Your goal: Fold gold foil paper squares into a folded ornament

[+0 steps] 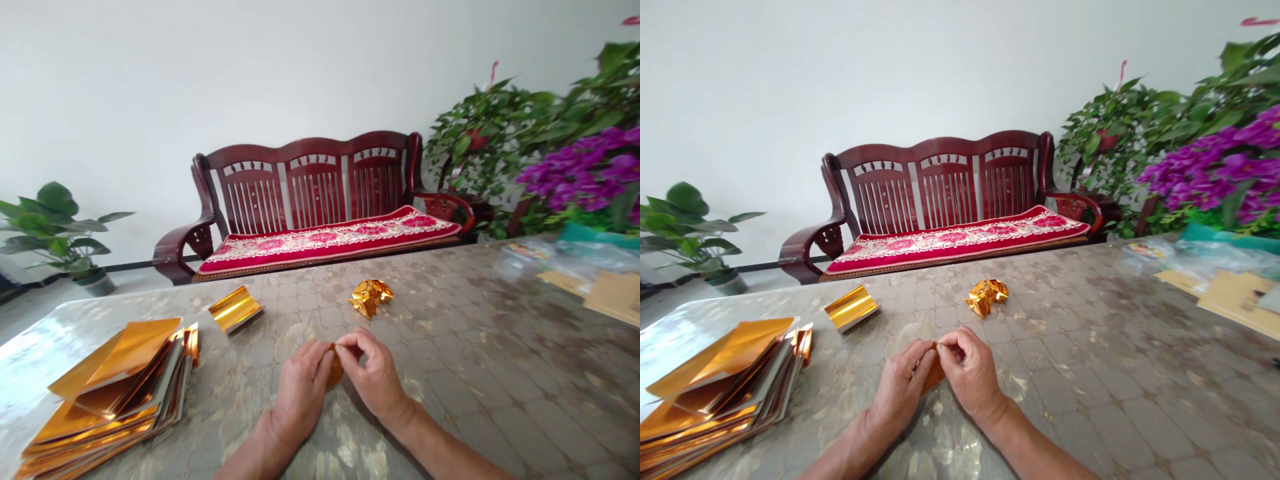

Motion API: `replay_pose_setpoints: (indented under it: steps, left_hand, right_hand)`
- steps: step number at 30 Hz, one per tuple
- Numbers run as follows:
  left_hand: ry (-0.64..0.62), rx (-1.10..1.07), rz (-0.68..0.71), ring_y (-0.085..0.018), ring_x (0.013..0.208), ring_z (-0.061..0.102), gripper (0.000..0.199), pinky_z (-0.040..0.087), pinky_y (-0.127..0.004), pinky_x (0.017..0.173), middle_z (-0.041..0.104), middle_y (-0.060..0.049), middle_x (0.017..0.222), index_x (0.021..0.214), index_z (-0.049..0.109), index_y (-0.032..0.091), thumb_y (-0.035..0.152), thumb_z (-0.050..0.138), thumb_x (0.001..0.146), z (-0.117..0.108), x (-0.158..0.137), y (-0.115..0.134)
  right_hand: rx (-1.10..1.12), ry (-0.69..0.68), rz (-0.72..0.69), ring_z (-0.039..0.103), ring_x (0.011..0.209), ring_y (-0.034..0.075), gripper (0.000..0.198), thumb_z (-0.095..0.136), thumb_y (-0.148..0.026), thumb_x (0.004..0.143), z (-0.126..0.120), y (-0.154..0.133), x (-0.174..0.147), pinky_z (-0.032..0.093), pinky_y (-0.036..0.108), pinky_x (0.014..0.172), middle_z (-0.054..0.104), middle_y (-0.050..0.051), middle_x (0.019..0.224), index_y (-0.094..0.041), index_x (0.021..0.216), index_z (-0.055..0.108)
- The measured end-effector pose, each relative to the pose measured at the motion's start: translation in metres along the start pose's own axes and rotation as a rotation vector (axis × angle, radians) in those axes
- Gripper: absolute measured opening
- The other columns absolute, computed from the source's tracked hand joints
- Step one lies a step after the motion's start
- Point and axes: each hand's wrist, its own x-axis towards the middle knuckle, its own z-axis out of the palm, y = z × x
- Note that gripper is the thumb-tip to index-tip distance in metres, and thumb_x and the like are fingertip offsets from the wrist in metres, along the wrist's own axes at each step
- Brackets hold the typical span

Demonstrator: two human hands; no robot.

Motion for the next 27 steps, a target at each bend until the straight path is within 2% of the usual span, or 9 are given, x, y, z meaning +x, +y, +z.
replay_pose_setpoints:
  steps: [4,8,12,18,24,27]
  left_hand:
    - [0.082,-0.074,-0.037,-0.013,0.068,0.058,0.025,0.042,-0.022,0.065,0.065,0.0,0.074,0.083,0.069,0.019,0.027,0.048,0.094,-0.0001,0.0028,0.0055]
    - [0.108,-0.124,-0.121,-0.013,0.062,0.057,0.022,0.041,-0.021,0.06,0.066,0.0,0.068,0.076,0.07,0.018,0.024,0.052,0.087,0.0002,0.0059,0.0095]
    - [0.103,-0.162,-0.206,-0.014,0.063,0.058,0.024,0.041,-0.021,0.06,0.066,0.0,0.066,0.072,0.07,0.017,0.027,0.053,0.084,0.0009,0.007,0.0085]
    - [0.072,-0.264,-0.286,-0.015,0.064,0.055,0.029,0.04,-0.022,0.06,0.061,0.0,0.063,0.07,0.068,0.016,0.035,0.053,0.085,-0.001,0.0078,0.0051]
    - [0.043,-0.388,-0.347,-0.012,0.055,0.046,0.032,0.037,-0.021,0.054,0.051,0.003,0.055,0.065,0.063,0.016,0.04,0.055,0.084,-0.0032,0.0089,0.0041]
    - [0.04,-0.394,-0.335,-0.011,0.054,0.044,0.037,0.036,-0.02,0.054,0.048,0.004,0.054,0.06,0.06,0.016,0.043,0.054,0.086,-0.0027,0.0094,0.0018]
  right_hand:
    - [-0.065,0.027,-0.107,0.055,0.065,0.012,0.016,0.056,-0.017,0.087,-0.0012,-0.001,-0.0001,0.044,0.023,0.062,0.058,0.0,0.07,-0.02,0.073,0.061]
    - [-0.158,0.017,-0.175,0.059,0.069,0.014,0.015,0.055,-0.019,0.09,-0.0037,0.0009,-0.0013,0.046,0.025,0.067,0.061,0.002,0.073,-0.021,0.078,0.063]
    - [-0.248,-0.002,-0.26,0.061,0.074,0.016,0.015,0.053,-0.019,0.093,-0.0054,0.0033,-0.0045,0.048,0.027,0.069,0.065,0.004,0.077,-0.022,0.085,0.066]
    - [-0.248,-0.073,-0.355,0.062,0.084,0.018,0.023,0.05,-0.015,0.094,-0.0079,0.0021,-0.0076,0.05,0.03,0.078,0.068,0.007,0.09,-0.021,0.109,0.067]
    - [-0.431,-0.114,-0.406,0.06,0.084,0.019,0.025,0.051,-0.018,0.095,-0.0087,0.0012,-0.0083,0.048,0.031,0.076,0.069,0.007,0.092,-0.021,0.113,0.068]
    - [-0.508,-0.118,-0.419,0.06,0.082,0.019,0.025,0.051,-0.019,0.095,-0.0088,0.0002,-0.0089,0.047,0.031,0.074,0.069,0.007,0.09,-0.02,0.113,0.068]
